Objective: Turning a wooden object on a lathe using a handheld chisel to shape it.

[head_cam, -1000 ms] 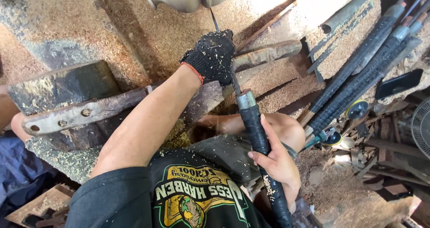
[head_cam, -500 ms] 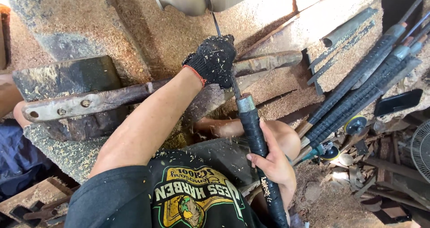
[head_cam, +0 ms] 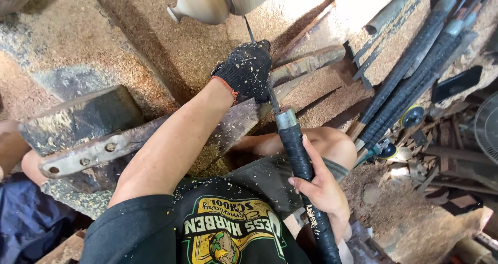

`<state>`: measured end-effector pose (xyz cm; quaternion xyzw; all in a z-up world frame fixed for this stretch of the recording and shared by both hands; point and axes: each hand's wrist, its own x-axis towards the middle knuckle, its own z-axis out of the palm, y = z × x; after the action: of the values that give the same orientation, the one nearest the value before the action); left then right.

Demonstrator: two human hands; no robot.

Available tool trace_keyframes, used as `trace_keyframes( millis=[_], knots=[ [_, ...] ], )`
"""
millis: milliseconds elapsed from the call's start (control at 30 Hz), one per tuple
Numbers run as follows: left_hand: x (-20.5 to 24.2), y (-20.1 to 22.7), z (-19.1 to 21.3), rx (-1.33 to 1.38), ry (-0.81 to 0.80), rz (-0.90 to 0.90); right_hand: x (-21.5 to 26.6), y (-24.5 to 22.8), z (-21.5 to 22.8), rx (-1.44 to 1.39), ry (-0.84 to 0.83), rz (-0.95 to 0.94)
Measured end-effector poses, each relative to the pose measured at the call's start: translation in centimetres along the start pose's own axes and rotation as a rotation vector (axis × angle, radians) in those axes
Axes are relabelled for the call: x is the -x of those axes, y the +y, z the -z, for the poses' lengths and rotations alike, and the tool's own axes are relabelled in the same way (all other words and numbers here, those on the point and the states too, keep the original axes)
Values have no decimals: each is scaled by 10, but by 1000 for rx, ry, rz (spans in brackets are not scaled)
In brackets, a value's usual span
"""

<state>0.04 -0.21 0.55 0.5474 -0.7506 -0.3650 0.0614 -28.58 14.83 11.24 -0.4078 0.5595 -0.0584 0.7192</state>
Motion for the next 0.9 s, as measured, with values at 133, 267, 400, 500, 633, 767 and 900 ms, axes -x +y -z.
trace_keyframes(
  millis=[133, 267, 400, 500, 633, 767, 900],
  knots=[
    [-1, 2, 12, 9, -41, -37, 2, 9, -13, -34, 31, 49],
    [-6, 4, 18, -35, -97, -78, 3, 6, -26, -33, 74, -17],
    [-5, -1, 10, -9, -88, -66, 3, 18, -33, -106, 91, 48],
    [-7, -2, 11, -32, -66, -108, 3, 23, -33, -113, 80, 83],
    [-11, -4, 2, -44, -90, -67, 4, 17, -27, -97, 71, 39],
    [-9, 0, 5, -51, 4, -63, 3, 3, -16, 53, 90, -11],
    [-4, 3, 7, -32, -91, 38, 2, 6, -1, 70, 27, 35]
  ],
)
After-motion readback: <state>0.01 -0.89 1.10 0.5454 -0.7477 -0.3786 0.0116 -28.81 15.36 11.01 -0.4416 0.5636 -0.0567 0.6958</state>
